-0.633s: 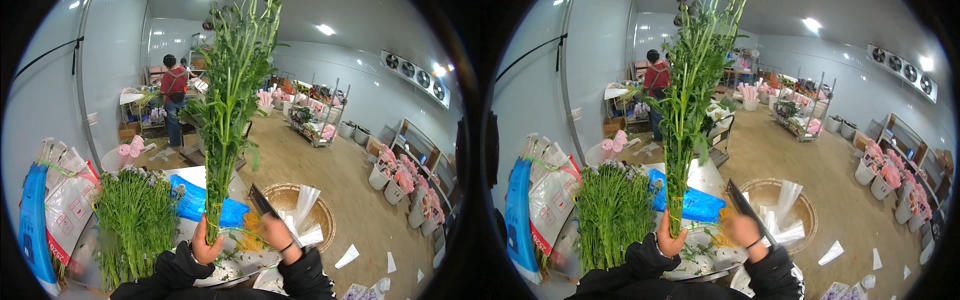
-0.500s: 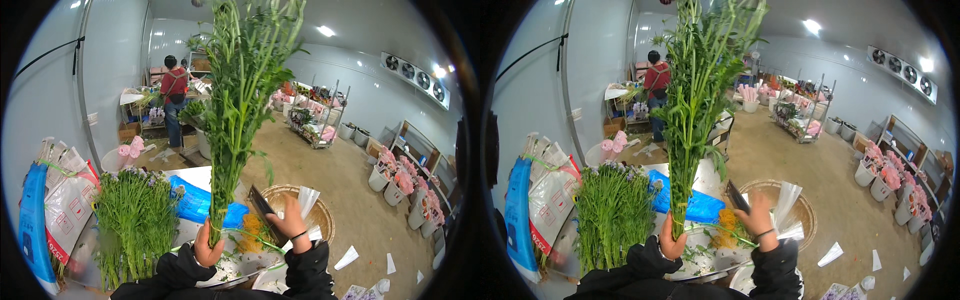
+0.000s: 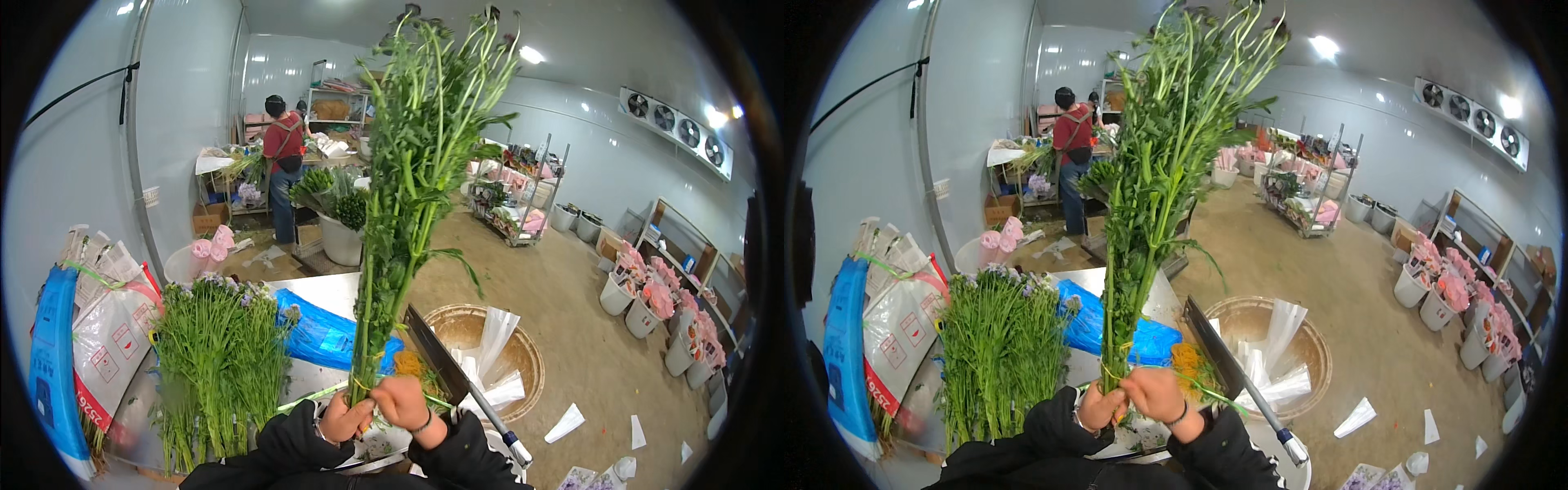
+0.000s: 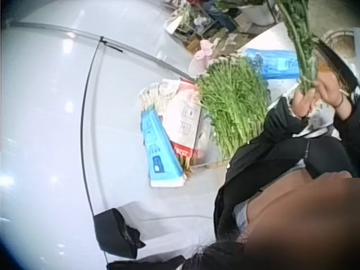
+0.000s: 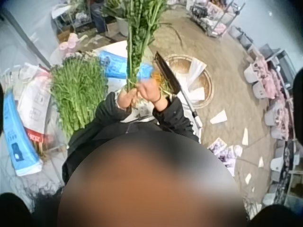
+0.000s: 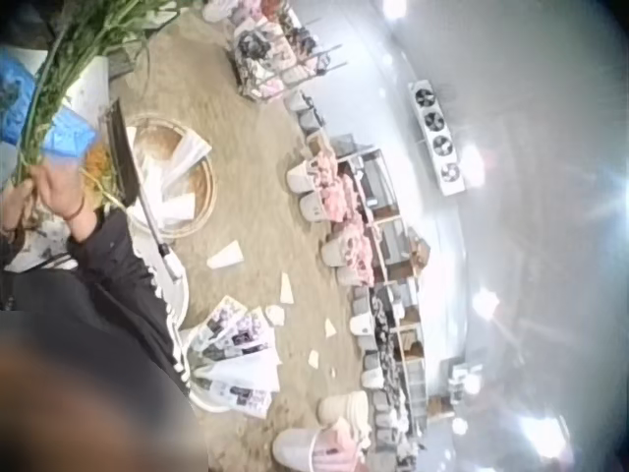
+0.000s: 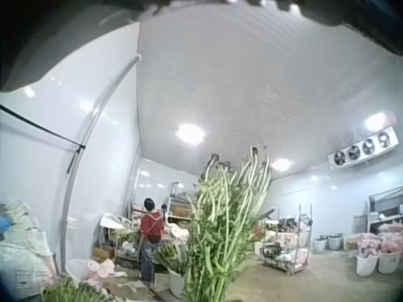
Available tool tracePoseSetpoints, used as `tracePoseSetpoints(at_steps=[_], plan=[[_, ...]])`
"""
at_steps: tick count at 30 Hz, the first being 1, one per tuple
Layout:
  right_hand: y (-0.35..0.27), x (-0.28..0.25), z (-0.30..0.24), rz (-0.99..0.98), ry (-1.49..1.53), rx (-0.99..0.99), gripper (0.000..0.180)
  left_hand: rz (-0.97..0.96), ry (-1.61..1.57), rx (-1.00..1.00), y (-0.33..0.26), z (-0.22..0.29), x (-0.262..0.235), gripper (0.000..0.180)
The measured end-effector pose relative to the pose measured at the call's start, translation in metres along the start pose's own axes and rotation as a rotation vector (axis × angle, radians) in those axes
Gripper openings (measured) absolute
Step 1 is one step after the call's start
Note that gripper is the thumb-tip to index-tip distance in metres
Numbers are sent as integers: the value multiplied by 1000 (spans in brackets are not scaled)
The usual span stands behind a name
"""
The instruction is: The person unwraps several bundles of fresh flowers on a metal worktable. They remove plastic and paper packaging, separate the stems, and arrange the flowers into bunches. The person handles white and purple flowers, placing them into a container or setting them aside.
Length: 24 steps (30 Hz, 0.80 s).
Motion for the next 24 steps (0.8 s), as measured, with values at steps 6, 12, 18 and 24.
tracePoseSetpoints(at_steps=[6, 12, 18, 24], plan=[[61, -43, -9, 28, -236, 233, 69, 253, 324, 126, -4, -10, -5, 15], [91, -71, -12, -210, -544, -12, 39, 273, 601, 128, -9, 1, -1, 21], [78, -52, -10, -157, -490, 54, 18, 367, 702, 124, -10, 2, -4, 25], [17, -15, -23, -573, -277, 59, 18, 394, 496, 251, 3, -2, -18, 27]])
Point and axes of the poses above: each hand's wrist, its own y-axis towards the middle knuckle, its own x-axis out of the palm, z = x × y, the point moved 3 cm from there along y, towards the middle knuckle, and after that the axes turned 9 degrees about -z, right-handed, at the moved point
